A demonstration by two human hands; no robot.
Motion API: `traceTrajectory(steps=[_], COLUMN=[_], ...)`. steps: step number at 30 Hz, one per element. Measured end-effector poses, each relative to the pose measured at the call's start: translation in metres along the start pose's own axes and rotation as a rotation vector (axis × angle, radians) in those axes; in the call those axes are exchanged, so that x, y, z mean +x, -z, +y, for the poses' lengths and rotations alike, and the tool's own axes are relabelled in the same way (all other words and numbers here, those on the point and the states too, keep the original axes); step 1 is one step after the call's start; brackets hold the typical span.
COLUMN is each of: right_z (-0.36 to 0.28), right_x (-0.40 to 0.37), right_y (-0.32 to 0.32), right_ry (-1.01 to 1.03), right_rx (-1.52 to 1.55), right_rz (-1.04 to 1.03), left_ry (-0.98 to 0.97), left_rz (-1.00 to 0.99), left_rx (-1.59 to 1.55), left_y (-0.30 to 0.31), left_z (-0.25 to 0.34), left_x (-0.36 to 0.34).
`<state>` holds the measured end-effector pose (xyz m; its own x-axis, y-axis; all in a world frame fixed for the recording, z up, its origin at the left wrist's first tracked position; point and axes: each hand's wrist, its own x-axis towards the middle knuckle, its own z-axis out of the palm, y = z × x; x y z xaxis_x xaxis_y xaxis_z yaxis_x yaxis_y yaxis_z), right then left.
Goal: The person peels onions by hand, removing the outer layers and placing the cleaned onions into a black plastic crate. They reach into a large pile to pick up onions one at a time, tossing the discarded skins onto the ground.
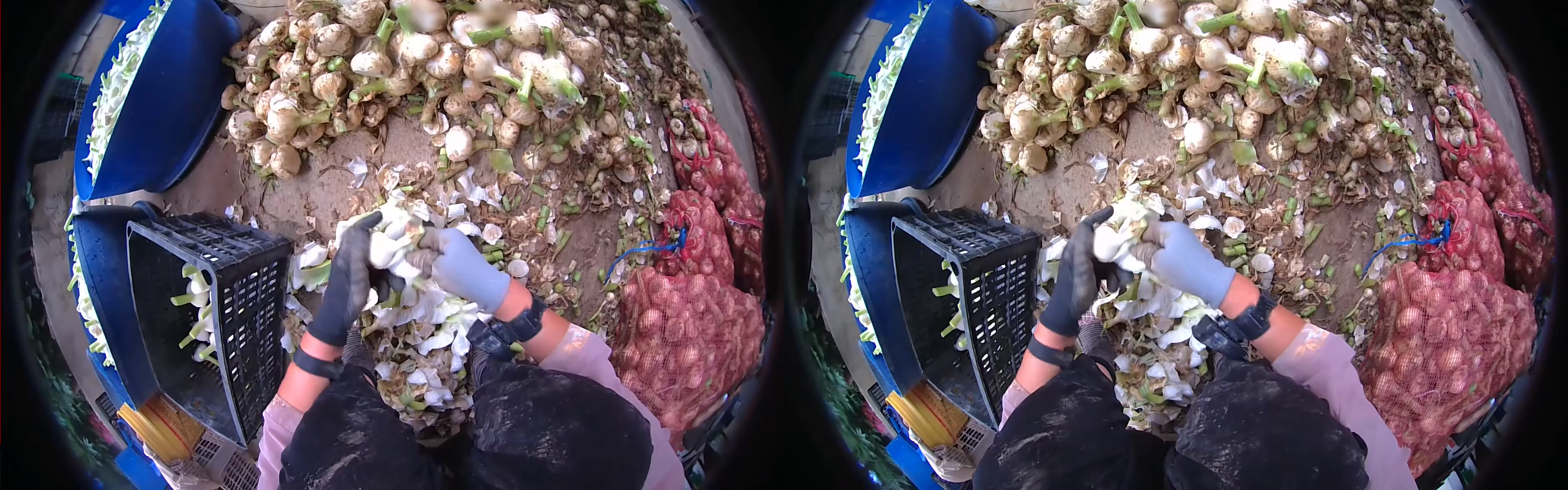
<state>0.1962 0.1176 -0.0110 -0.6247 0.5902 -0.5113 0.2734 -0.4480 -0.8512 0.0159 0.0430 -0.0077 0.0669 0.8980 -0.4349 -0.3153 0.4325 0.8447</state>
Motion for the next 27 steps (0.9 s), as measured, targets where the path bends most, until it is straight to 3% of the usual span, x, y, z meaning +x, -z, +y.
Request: traceTrajectory(steps=[1, 4, 6, 7, 9, 10, 12, 15, 16, 17, 19, 20, 22, 25, 26, 27], right_z=[-0.002, 0.005, 0.008, 0.009, 0.005, 0.0, -0.007, -0.004, -0.005, -0.005, -0.001, -0.002, 0.001, 0.014, 0.005, -0.005], right_x=[-0.006, -0.008, 0.0, 0.002, -0.001, -0.004, -0.002, 0.01, 0.014, 0.019, 0.02, 0.018, 0.011, 0.0, -0.008, -0.015], right_y=[-0.003, -0.009, 0.003, 0.006, 0.006, 0.004, 0.007, 0.015, 0.019, 0.022, 0.028, 0.03, 0.044, 0.071, 0.069, 0.061], right_ry=[-0.089, 0.083, 0.058, 0.059, 0.378, 0.363, 0.343, 0.345, 0.314, 0.287, 0.306, 0.307, 0.307, -0.173, -0.236, -0.237], right_rx=[0.06, 0.162, -0.283, -0.28, -0.601, -0.621, -0.783, -1.044, -1.09, -1.136, -1.102, -1.114, -1.13, -1.128, -1.126, -1.124], right_rz=[-0.067, 0.0, 0.135, 0.141, 0.081, 0.108, 0.139, 0.201, 0.252, 0.302, 0.329, 0.36, 0.393, 0.245, 0.09, 0.09], left_ry=[-0.038, -0.13, -0.265, -0.309, -0.455, -0.457, -0.239, -0.061, -0.058, -0.057, -0.367, -0.209, -0.233, -0.179, -0.115, -0.114], left_rz=[0.169, 0.246, 0.195, 0.05, -0.034, -0.037, 0.134, 0.146, 0.011, 0.011, -0.121, 0.007, 0.097, 0.189, 0.201, 0.2], left_rx=[0.296, 0.35, 0.381, 0.665, 1.03, 1.032, 0.596, 0.318, -0.135, -0.135, 0.494, 0.295, 0.143, -0.074, -0.226, -0.225], left_y=[0.007, -0.003, -0.011, -0.01, -0.012, -0.012, -0.012, -0.012, -0.006, -0.008, -0.013, -0.014, -0.009, -0.003, 0.0, 0.0], left_z=[-0.004, 0.005, 0.013, 0.021, 0.019, 0.014, 0.002, -0.004, -0.017, -0.01, 0.015, 0.019, 0.027, 0.039, 0.038, 0.034], left_x=[0.015, 0.019, 0.021, 0.018, 0.014, 0.013, 0.009, 0.007, 0.004, 0.006, 0.009, 0.006, 0.001, -0.003, -0.003, -0.002])
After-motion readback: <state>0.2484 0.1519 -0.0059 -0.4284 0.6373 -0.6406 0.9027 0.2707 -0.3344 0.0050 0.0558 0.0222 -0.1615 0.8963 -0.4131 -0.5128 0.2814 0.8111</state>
